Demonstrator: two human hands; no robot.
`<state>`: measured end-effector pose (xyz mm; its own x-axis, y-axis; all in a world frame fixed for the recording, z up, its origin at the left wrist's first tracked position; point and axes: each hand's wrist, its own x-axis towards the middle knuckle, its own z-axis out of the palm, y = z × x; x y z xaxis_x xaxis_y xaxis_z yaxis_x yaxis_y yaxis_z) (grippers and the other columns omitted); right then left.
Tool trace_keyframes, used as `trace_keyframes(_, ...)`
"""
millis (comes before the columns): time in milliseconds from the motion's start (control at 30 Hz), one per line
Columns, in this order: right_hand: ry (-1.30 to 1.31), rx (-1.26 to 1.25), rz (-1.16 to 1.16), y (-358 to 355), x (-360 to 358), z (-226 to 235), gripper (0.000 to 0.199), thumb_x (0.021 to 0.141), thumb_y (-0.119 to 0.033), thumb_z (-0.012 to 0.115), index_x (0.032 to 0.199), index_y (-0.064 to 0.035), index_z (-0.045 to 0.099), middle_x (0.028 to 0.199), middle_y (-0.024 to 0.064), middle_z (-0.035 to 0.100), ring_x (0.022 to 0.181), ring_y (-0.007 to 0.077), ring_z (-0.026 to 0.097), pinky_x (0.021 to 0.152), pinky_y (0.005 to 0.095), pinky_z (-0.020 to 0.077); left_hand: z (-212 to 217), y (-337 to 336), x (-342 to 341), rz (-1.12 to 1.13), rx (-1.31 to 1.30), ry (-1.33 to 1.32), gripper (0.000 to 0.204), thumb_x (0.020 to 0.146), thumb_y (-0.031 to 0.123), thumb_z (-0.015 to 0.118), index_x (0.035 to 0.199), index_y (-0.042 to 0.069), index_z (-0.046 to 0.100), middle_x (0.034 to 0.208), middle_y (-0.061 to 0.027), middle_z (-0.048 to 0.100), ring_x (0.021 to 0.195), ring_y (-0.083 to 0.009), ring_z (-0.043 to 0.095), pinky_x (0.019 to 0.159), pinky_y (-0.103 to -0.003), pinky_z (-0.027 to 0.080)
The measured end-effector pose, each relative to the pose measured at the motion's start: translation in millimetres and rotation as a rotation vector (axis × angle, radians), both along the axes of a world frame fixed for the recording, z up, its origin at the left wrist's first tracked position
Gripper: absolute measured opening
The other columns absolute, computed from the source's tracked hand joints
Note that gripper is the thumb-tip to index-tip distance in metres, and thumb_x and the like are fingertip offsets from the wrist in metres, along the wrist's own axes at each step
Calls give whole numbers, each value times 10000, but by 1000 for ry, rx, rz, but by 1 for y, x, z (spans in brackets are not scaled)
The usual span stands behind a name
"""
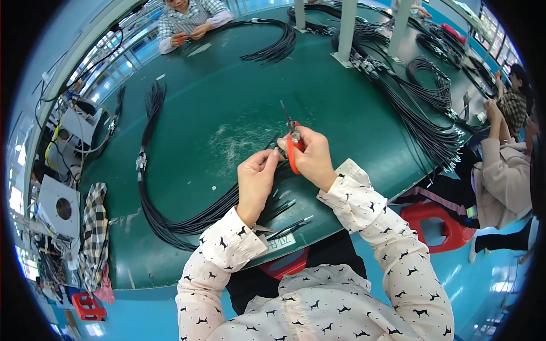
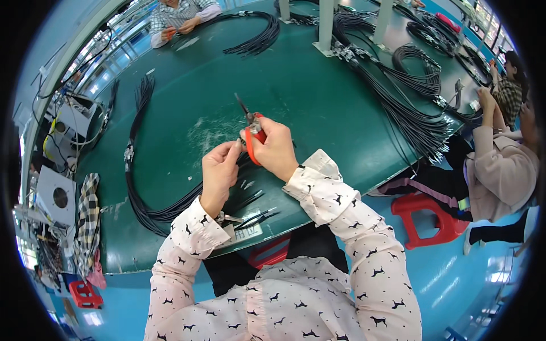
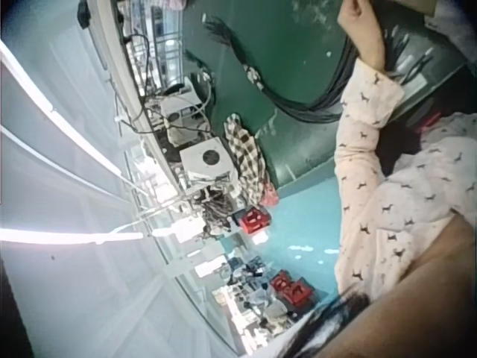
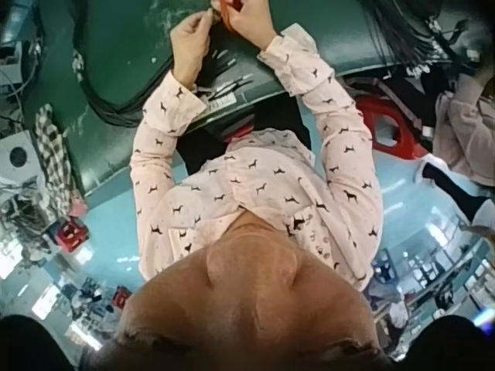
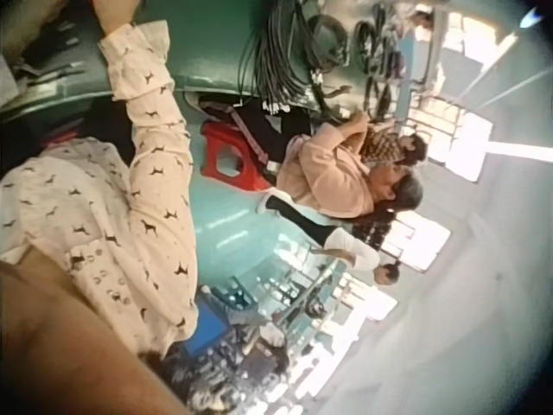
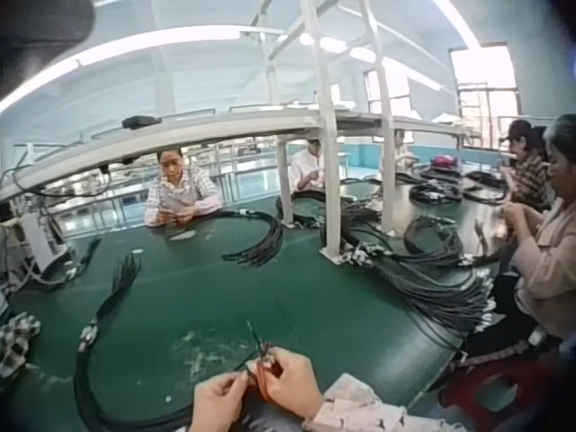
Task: The person strips the ends of wires in a cable bundle using pliers, places the bundle aside, and then strips the wire ends of another cable bundle using the pliers.
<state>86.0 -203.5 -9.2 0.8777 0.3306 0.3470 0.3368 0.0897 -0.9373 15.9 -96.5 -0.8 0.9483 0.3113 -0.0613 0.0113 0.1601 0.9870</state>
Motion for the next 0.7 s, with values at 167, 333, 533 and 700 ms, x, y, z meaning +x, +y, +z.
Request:
trace_keyframes(167, -76, 185, -310, -18, 34, 1, 138, 771, -96, 615, 703, -14, 526, 611, -15, 506, 527, 29, 413, 453, 206, 326, -11, 9, -16, 118, 436, -4, 188, 856, 147, 525, 892, -21, 601, 694, -18, 590, 606, -25, 466, 537, -167, 379)
trace_keyframes(333, -56, 33, -394, -78, 89, -13, 269, 779, -218, 629, 635, -29, 503, 574, -37, 450, 472, 48, 325, 422, 235, 255, 1, 24, -36, 30, 447, 2, 186, 861, 143, 515, 905, -20, 595, 724, -28, 585, 629, -59, 476, 568, -209, 411)
trace_keyframes(533, -106, -732, -61, -66, 73, 5, 433, 751, -398, 641, 643, 2, 514, 521, 0, 439, 497, 70, 409, 457, 240, 345, 31, 21, -31, -400, 827, -105, 129, 821, 102, 542, 887, 10, 604, 809, -83, 549, 703, -162, 522, 661, -268, 427)
trace_keyframes(700, 246, -429, 211, -62, 49, 10, 493, 768, -455, 597, 661, 14, 492, 530, 14, 430, 494, 87, 405, 461, 247, 345, 12, 19, -10, -251, 1322, -312, 129, 746, 45, 598, 872, 36, 622, 858, -100, 544, 741, -222, 547, 688, -283, 439)
